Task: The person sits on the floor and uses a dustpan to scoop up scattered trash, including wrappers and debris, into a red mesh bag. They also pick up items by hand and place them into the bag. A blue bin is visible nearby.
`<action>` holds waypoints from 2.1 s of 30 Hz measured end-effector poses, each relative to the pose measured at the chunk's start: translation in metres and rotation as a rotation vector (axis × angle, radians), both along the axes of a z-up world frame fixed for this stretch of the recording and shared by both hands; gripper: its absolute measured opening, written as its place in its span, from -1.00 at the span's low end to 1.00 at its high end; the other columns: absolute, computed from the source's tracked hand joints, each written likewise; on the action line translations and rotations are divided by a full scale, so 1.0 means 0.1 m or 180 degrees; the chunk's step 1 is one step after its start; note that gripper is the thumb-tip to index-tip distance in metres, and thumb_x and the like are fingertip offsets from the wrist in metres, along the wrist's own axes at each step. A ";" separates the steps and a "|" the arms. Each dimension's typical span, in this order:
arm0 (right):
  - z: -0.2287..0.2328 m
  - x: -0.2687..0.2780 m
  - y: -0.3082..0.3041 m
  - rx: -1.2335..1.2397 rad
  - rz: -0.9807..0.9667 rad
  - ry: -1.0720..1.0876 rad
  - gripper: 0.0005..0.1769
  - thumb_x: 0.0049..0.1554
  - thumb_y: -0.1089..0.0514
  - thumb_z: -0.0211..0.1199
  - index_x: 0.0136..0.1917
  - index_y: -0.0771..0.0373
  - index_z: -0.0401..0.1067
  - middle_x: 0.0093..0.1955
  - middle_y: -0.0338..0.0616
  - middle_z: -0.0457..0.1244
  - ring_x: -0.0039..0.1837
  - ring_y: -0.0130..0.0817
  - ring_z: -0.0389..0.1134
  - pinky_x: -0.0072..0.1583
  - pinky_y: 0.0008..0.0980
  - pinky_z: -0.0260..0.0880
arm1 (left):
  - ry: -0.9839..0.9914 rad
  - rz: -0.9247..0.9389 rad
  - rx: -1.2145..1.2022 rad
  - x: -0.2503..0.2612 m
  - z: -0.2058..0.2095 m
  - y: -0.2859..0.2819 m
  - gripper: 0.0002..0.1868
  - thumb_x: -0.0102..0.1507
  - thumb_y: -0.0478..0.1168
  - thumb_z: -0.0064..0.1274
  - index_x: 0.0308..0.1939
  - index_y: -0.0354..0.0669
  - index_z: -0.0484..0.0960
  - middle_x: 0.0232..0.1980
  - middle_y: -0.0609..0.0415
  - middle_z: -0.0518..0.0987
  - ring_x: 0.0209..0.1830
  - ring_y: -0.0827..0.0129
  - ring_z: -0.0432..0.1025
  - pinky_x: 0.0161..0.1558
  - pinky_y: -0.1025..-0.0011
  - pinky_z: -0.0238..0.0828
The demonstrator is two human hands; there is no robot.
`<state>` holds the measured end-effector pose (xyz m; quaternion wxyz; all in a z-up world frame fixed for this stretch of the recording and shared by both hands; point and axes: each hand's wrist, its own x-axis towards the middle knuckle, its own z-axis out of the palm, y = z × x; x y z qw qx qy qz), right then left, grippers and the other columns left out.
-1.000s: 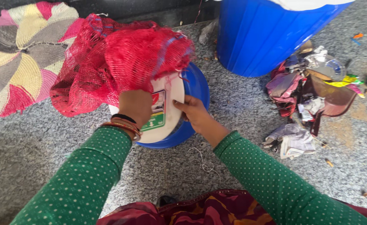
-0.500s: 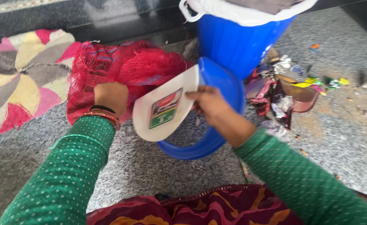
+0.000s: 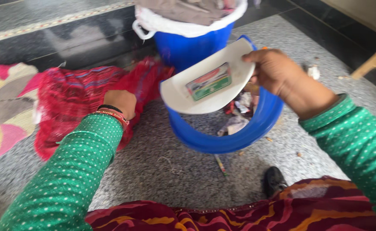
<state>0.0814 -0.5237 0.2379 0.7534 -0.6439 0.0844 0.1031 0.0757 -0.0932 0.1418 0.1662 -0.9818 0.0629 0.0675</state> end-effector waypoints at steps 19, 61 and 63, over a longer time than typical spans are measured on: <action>-1.60 0.32 -3.20 0.1089 -0.3364 -0.0464 -0.67 0.18 0.20 0.25 0.21 0.24 0.37 -0.04 -0.02 0.40 -0.20 -0.21 0.46 -0.23 -0.31 0.44 | -0.0107 -0.2630 0.0026 -0.08 0.38 -1.49 0.00 0.06 -0.06 0.30 0.53 0.01 0.16 0.61 -0.08 0.06 0.43 0.09 0.20 0.37 0.07 0.16; -3.55 0.69 -2.35 0.0395 -0.2408 0.1265 -0.34 0.25 -0.31 0.20 0.27 0.30 0.28 0.15 0.12 0.32 0.09 0.06 0.44 0.09 0.03 0.46 | 0.0503 -0.0906 0.0089 0.00 -0.09 -0.11 -0.08 0.08 -0.02 0.33 0.47 0.05 0.24 0.49 -0.04 0.26 0.40 0.11 0.27 0.31 0.03 0.25; -3.63 1.01 -1.94 0.0315 -0.1775 0.1075 -0.46 0.29 -0.23 0.09 0.22 0.29 0.29 0.10 0.07 0.39 0.09 0.02 0.48 0.07 -0.04 0.50 | 0.0683 -0.0655 0.0086 0.01 -0.13 -0.01 -0.12 0.11 -0.06 0.30 0.48 0.07 0.25 0.41 -0.01 0.36 0.37 0.11 0.33 0.26 0.05 0.34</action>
